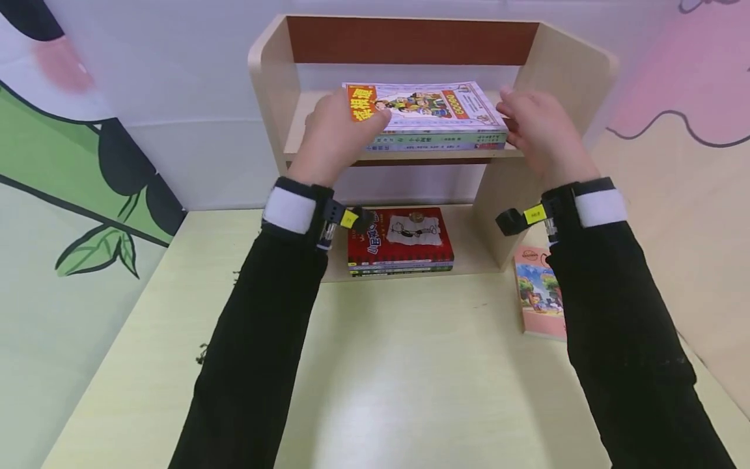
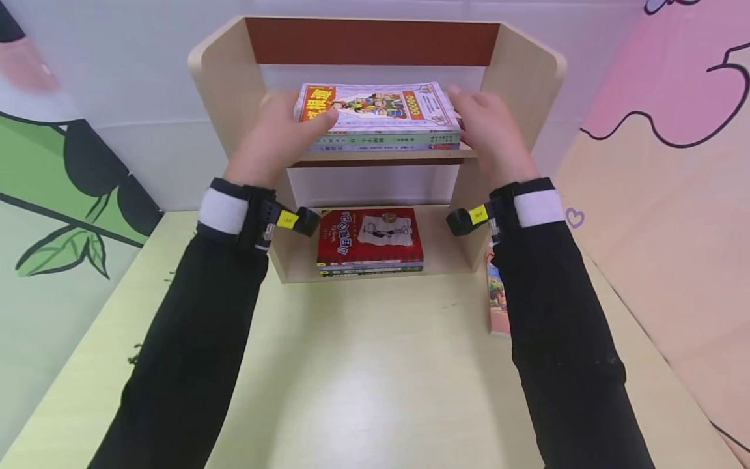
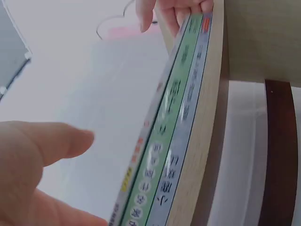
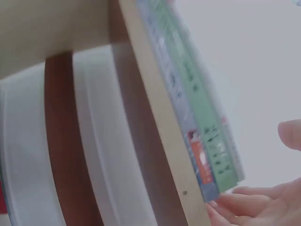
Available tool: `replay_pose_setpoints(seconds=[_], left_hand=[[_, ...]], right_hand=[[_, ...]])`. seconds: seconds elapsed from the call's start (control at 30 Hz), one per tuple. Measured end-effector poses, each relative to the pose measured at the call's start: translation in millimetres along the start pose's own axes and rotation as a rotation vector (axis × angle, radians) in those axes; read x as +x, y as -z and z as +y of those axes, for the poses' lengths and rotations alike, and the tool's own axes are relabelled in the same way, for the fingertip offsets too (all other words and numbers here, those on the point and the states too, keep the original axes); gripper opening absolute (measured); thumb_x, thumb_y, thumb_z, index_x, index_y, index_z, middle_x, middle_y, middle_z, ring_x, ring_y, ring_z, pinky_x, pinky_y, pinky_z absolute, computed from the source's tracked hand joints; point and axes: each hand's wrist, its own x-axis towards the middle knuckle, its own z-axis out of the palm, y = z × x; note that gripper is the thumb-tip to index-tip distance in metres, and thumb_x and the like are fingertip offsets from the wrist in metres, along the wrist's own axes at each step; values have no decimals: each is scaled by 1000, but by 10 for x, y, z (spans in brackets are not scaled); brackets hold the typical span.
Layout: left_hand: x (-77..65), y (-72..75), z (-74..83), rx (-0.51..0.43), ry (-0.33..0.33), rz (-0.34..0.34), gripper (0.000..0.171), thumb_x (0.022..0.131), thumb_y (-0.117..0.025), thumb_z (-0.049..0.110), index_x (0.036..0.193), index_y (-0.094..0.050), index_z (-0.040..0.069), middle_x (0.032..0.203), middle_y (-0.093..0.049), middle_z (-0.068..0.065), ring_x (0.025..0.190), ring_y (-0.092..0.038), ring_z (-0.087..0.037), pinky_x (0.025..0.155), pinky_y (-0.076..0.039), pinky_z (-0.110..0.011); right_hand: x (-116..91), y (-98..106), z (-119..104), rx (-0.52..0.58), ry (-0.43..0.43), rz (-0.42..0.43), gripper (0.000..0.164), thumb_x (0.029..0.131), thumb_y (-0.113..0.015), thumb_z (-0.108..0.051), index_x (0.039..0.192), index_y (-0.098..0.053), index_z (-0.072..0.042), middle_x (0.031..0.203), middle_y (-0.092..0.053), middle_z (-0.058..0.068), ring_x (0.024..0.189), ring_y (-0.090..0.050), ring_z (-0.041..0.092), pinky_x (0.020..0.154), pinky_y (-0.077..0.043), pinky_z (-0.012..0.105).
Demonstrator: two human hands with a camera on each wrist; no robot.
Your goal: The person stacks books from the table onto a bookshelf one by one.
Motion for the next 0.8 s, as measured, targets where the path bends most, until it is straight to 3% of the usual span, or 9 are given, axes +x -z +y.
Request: replay_pose_setpoints(seconds=[0.1,0.17,0.27,0.37,0.43,0.53,0.67,0.8], left_hand=[[-238,-106,-16,15,-146,127,64,88,-56,40,140,-34,10,142,-33,-6,125,-34,-18,94,-39,-25],[-404,-217,-59,5,-272,164,63,88,-57,36,140,-36,8,145,-30,-8,130,-26,-20,102,-32,-29],[-612,-459,-162,-60,-428,115,54,88,-60,29,134,-44,5,140,-38,-10,128,-32,-20,103,-30,-32],[-722,-784,-282,-112,-483,18,47,87,-61,25,129,-50,6,134,-45,-9,124,-38,-22,102,-33,-35],[-741,-1070,-337,-140,-464,-55,44,87,-62,23,127,-52,7,131,-47,-8,120,-42,-22,97,-38,-36],[-713,-1528,-424,-213,-388,-201,40,89,-60,23,125,-54,10,127,-52,-5,114,-47,-21,92,-44,-34],[-673,-2094,-481,-392,-199,-400,34,91,-57,23,123,-55,11,120,-57,-2,109,-53,-19,85,-47,-29],[-685,-2583,-418,-521,-24,-495,33,92,-56,23,121,-56,9,114,-58,-2,103,-55,-17,84,-47,-28]], right_hand=[[-184,42,112,185,79,42,60,88,-58,-39,139,-37,-14,142,-35,2,124,-37,19,102,-32,22],[-317,79,207,289,137,66,55,90,-57,-31,137,-39,-11,141,-36,5,125,-39,20,102,-33,23],[-497,144,388,384,217,84,47,93,-54,-24,134,-42,-5,137,-40,10,123,-42,22,101,-35,25],[-636,229,628,407,241,98,44,93,-54,-23,130,-44,-3,135,-43,12,122,-43,23,101,-36,27],[-690,337,838,373,230,115,44,93,-54,-25,129,-44,-2,134,-43,13,122,-43,24,101,-36,27],[-720,514,1220,195,153,167,51,93,-50,-34,134,-40,-4,137,-39,12,126,-40,25,105,-30,32],[-727,787,1738,-51,-62,247,64,93,-42,-48,142,-31,-9,142,-32,13,127,-33,29,107,-25,43],[-755,1082,2133,-127,-269,283,77,90,-39,-57,145,-20,-6,145,-24,17,126,-26,34,106,-23,50]])
